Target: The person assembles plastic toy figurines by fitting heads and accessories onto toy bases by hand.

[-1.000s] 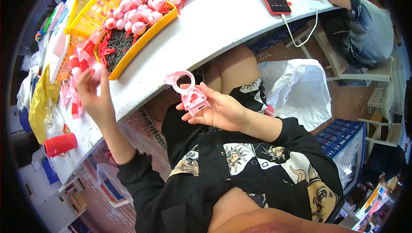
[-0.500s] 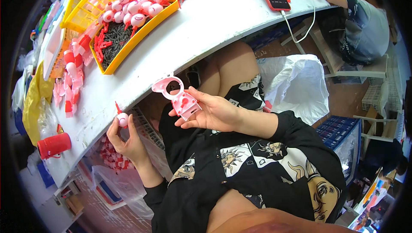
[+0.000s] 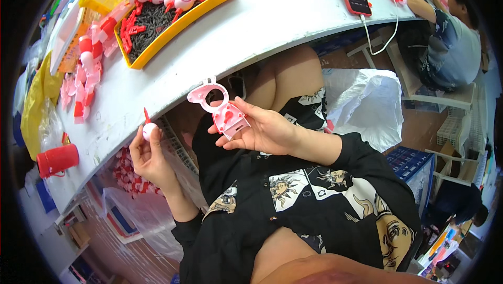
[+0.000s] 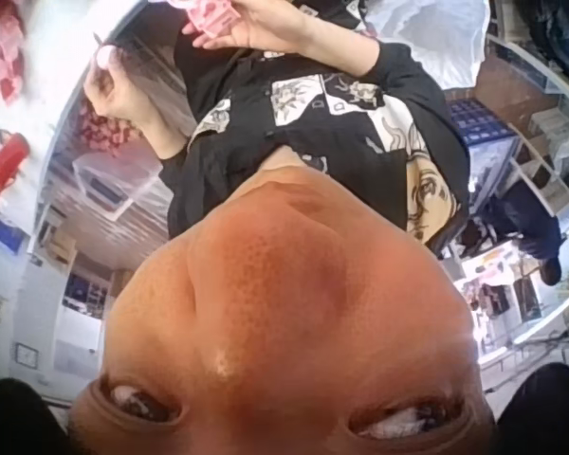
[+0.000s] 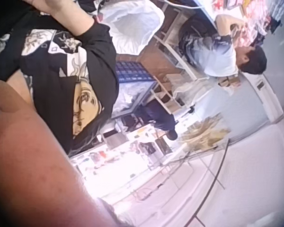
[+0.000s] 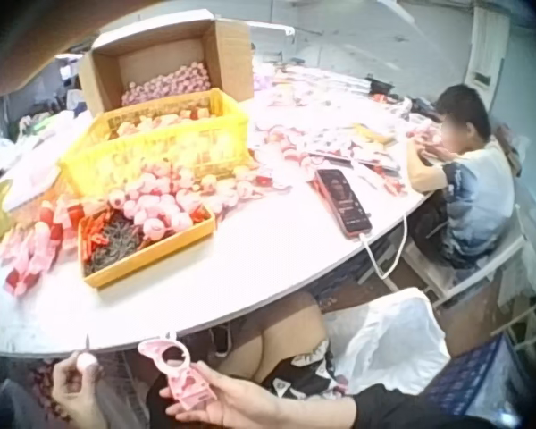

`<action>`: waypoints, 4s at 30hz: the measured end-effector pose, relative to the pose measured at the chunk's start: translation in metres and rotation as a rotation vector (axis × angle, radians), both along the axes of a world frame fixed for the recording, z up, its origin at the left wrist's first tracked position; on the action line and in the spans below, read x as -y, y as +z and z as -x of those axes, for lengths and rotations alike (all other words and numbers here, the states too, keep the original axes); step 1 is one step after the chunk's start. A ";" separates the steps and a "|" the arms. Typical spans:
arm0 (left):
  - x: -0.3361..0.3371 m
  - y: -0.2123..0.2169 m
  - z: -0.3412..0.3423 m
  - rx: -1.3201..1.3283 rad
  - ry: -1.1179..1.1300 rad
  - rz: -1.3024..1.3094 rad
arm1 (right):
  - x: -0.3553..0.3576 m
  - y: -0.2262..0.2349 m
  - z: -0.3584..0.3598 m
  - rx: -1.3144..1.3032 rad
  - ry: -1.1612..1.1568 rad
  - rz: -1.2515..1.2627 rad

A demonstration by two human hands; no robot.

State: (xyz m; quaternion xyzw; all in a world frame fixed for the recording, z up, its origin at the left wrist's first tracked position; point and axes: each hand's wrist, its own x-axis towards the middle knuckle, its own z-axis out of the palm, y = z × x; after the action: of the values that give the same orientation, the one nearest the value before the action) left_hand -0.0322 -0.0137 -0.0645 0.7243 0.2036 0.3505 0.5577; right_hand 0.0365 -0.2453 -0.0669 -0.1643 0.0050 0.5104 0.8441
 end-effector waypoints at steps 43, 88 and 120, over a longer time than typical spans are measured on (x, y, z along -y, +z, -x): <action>0.020 0.059 -0.021 0.224 -0.349 0.072 | 0.005 0.003 0.005 -0.044 0.029 -0.006; -0.147 0.105 -0.008 -0.628 -0.182 -0.730 | 0.006 0.003 0.004 0.018 -0.008 0.044; 0.067 0.040 -0.030 0.172 -0.495 -0.154 | 0.009 0.003 0.009 0.001 -0.027 -0.061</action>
State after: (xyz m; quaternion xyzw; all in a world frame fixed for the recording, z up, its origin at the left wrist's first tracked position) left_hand -0.0025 -0.0802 -0.0246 0.7599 -0.0553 0.2783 0.5848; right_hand 0.0279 -0.2547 -0.0634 -0.1388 -0.0086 0.4989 0.8555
